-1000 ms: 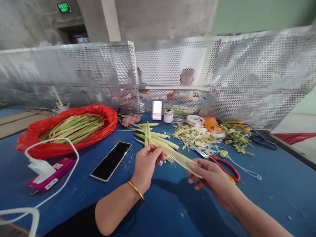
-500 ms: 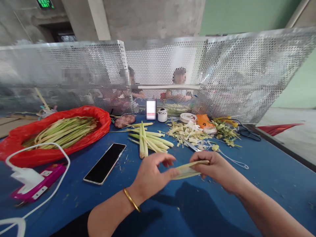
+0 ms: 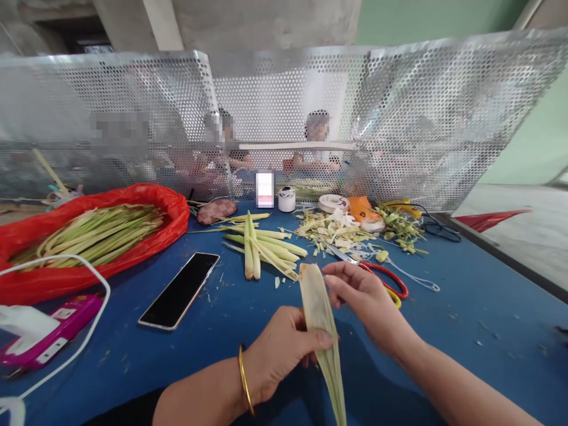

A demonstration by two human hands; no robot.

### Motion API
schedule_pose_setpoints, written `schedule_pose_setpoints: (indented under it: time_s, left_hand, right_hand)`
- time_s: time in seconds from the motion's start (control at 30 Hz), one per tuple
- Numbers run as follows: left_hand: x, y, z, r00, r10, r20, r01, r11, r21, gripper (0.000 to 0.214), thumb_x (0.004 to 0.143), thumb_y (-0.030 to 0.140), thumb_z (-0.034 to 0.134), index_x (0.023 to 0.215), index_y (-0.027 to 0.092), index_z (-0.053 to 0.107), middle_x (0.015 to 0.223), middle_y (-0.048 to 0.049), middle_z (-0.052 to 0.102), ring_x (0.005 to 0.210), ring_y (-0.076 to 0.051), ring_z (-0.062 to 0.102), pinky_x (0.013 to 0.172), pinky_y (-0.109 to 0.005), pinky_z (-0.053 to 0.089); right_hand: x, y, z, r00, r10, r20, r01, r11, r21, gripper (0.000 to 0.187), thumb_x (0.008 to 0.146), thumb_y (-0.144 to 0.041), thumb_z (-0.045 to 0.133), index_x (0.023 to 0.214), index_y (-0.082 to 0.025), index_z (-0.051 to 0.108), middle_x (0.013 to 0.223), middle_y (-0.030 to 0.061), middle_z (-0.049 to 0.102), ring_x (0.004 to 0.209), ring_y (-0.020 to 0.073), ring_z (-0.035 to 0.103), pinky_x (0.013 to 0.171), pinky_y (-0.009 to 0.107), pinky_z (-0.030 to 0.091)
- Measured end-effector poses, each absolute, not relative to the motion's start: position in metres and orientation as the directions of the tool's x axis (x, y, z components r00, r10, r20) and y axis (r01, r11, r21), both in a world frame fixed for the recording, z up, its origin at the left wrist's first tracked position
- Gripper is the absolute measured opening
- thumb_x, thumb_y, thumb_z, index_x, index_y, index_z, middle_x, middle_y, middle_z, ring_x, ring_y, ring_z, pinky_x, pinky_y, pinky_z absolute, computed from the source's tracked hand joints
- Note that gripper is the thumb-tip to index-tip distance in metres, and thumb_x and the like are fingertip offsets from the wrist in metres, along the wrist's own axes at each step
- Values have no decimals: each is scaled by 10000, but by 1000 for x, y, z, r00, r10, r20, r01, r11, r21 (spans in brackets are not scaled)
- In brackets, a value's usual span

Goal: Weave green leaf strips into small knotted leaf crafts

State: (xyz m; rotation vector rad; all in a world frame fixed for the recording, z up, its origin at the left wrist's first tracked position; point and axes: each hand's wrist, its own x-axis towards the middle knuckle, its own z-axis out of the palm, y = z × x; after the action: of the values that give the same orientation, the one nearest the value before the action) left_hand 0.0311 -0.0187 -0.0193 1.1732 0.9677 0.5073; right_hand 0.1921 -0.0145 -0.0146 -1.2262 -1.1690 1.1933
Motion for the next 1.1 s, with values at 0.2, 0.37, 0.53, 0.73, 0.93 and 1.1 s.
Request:
schedule_pose_setpoints:
  time_s: [0.2, 0.37, 0.53, 0.73, 0.93, 1.1]
  left_hand:
    - [31, -11, -20, 436, 853, -288, 54, 295, 954, 210, 648, 208, 687, 849, 146, 681, 674, 10, 621, 537, -87, 466, 481, -193, 356]
    - [29, -2, -22, 336, 918, -209, 19, 216, 976, 255, 717, 361, 673, 838, 137, 667, 727, -17, 631, 612, -118, 513, 528, -214, 393]
    - [27, 0, -23, 318, 922, -220, 35, 221, 975, 208, 743, 336, 651, 775, 131, 667, 656, 1, 592, 582, -112, 487, 528, -220, 384]
    - [27, -1, -20, 352, 905, -237, 38, 240, 970, 182, 763, 281, 637, 800, 106, 670, 655, -4, 596, 591, -112, 492, 547, -224, 387]
    - [28, -2, -19, 392, 881, -264, -30, 300, 954, 209, 795, 281, 607, 904, 115, 672, 703, -22, 644, 669, -144, 563, 638, -250, 435]
    - [28, -2, -20, 400, 880, -256, -5, 282, 960, 200, 790, 273, 620, 893, 110, 672, 723, -27, 645, 688, -151, 566, 648, -253, 443]
  right_hand:
    - [187, -20, -20, -77, 994, -83, 145, -71, -987, 290, 741, -393, 691, 656, -177, 517, 580, -53, 509, 538, 92, 442, 495, 215, 369]
    - [189, -19, -23, -188, 969, -159, 152, -131, -980, 301, 733, -425, 698, 687, -160, 563, 602, -40, 525, 556, 94, 457, 513, 219, 382]
    - [188, -19, -23, -162, 970, -183, 98, -168, -981, 330, 723, -464, 714, 722, -160, 585, 638, -22, 555, 597, 107, 465, 545, 231, 393]
    - [189, -19, -24, -173, 962, -211, -8, -216, -976, 329, 697, -447, 755, 693, -162, 591, 613, -25, 546, 559, 94, 441, 540, 236, 365]
    - [192, -19, -25, -180, 954, -239, -64, -254, -965, 309, 687, -426, 766, 672, -161, 607, 596, -23, 538, 551, 97, 448, 551, 244, 367]
    - [192, -18, -26, -185, 954, -237, -62, -252, -966, 309, 691, -430, 764, 674, -159, 617, 594, -23, 535, 556, 98, 443, 554, 244, 355]
